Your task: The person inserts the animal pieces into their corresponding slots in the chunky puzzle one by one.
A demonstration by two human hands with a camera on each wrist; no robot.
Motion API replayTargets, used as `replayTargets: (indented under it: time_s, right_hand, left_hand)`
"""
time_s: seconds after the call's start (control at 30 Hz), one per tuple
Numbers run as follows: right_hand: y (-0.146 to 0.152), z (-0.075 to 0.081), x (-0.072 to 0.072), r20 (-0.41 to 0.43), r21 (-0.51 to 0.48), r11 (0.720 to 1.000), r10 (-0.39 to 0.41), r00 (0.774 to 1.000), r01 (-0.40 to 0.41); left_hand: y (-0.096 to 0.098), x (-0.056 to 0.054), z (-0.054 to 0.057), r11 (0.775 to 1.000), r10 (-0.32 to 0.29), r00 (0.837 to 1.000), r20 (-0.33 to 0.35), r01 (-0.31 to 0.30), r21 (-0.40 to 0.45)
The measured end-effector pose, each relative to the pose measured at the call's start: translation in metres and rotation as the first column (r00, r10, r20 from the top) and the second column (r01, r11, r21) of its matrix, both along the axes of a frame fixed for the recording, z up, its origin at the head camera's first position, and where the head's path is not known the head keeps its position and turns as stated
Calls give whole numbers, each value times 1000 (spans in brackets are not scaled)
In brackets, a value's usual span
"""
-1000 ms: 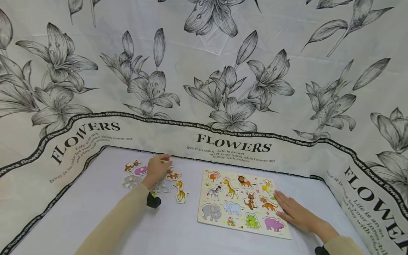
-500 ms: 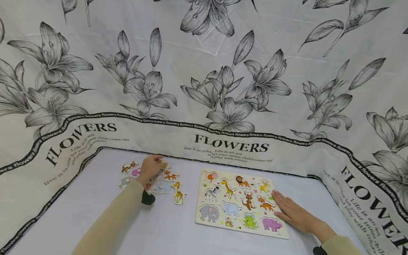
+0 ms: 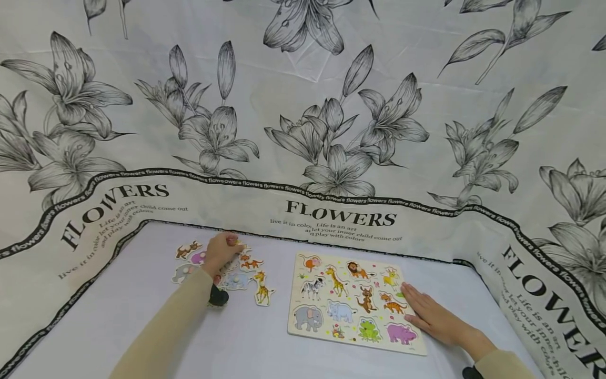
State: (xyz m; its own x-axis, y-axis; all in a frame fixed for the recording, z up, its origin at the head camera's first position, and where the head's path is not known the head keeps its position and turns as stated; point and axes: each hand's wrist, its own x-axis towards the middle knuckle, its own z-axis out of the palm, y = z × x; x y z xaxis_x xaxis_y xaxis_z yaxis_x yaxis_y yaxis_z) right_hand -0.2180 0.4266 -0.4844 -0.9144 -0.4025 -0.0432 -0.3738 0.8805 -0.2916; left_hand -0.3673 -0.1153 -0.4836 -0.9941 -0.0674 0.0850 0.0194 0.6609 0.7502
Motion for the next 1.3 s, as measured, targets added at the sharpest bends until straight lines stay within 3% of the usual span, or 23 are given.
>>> replayTargets:
  time_s: [0.23, 0.63, 1.03, 1.3]
  right_hand:
    - [1, -1, 0, -15, 4, 1000, 10, 1000, -9]
    - [3, -4, 0, -15, -3, 1000, 13, 1000, -13]
    - [1, -4, 2, -24, -10, 1000, 18, 1000, -19]
    - [2, -4, 2, -27, -13, 1000, 23, 999, -23]
  left_hand:
    - [4, -1, 1, 999, 42, 999, -15, -42, -34]
    - [8, 0, 0, 994, 101, 995, 22, -100, -50]
    - [8, 1, -1, 997, 76, 997, -2, -76, -8]
    - [10, 1, 0, 995, 100, 995, -11, -100, 21]
